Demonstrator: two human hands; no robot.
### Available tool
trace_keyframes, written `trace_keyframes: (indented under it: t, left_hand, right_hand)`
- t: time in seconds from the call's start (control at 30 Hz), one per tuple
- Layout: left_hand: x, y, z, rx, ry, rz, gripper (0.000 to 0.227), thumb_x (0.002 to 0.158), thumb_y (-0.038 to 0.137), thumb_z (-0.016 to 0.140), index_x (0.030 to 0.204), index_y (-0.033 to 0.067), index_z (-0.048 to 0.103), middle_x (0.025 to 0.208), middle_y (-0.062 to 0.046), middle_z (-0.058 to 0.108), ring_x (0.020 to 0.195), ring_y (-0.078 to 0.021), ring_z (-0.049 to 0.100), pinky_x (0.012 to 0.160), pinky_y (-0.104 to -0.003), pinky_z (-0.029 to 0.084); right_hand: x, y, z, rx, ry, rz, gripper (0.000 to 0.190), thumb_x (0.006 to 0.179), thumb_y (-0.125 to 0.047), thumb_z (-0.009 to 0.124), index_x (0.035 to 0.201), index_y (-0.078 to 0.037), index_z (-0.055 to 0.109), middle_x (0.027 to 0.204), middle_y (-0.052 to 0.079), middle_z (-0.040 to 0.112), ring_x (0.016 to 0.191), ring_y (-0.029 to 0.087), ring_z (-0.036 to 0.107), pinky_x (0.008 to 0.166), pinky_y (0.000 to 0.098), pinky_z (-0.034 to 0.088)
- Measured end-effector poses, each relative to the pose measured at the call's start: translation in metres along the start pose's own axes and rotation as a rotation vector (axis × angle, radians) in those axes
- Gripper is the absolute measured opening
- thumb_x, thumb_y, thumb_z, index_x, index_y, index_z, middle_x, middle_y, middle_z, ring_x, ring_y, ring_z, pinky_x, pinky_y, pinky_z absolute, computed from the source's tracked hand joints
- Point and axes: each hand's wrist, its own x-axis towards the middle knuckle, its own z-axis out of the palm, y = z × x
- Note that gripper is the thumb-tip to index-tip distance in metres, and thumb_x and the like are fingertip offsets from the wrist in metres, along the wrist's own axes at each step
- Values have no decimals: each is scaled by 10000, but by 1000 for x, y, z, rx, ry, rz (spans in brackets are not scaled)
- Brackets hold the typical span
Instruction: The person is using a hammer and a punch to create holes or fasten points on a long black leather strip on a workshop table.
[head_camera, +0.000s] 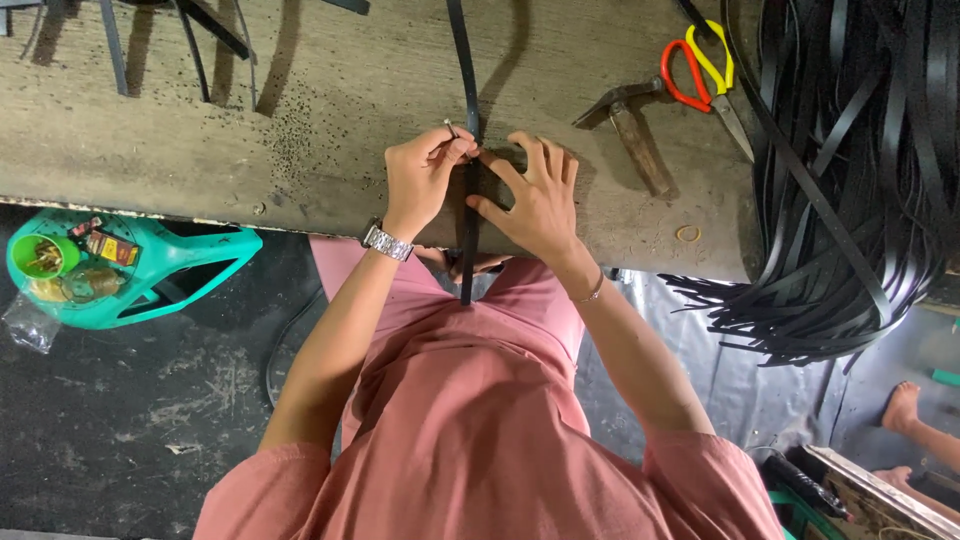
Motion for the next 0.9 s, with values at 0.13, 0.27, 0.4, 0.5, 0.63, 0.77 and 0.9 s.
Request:
trace_keyframes:
  t: [0.13,0.27,0.4,0.5,0.63,0.77,0.9]
  left_hand:
    - [2,-1,1,55,4,17,93,1003,46,698,973,-9,767,841,-173,785,790,-284,779,630,-314,656]
    - [2,-2,2,57,10,16,92,1003,51,700,975,1,773,836,-168,787,781,-271,780,632,-315,660]
    - [2,-4,1,96,9,26,89,1001,85,713,973,37,783,831,-138,791,768,-249,779,621,-311,657]
    - [2,-1,0,118,10,48,80,995,95,727,964,49,785,824,-117,793,766,-242,779,635,-316,650]
    - [1,1,1,160,14,100,82,971,103,764,902,70,792,810,-81,797,783,-243,780,648,-304,630]
    - [-2,3,0,222,3,137,97,953,103,788,860,73,780,791,-85,790,783,-275,768,623,-315,624]
    - [-4,-3,2,253,0,196,125,934,92,814,818,72,771,790,-90,785,766,-285,765,632,-313,610]
  right_hand:
    - [2,0,-1,5,15,-10,521,933,-667,662,1199,-224,731,1274,93,494,1207,344,434,932,462,329]
    - [3,0,-1,-2,20,-11,511,927,-649,681,1202,-222,732,1269,95,498,1202,344,439,922,463,333]
    - [2,1,-1,0,25,-17,508,923,-642,688,1194,-215,737,1275,100,505,1213,346,438,932,468,334]
    - [3,-1,-3,4,29,-19,509,931,-651,678,1181,-211,739,1272,99,504,1212,343,436,928,463,333]
    - [3,-2,-4,10,36,-12,525,942,-671,659,1160,-201,743,1276,98,503,1217,339,434,937,458,334]
    - [2,0,0,9,37,-6,532,937,-680,660,1227,-238,719,1271,84,495,1229,333,433,938,460,336]
    - [0,2,1,14,8,6,562,933,-703,648,1237,-234,704,1294,75,481,1246,321,425,947,451,327]
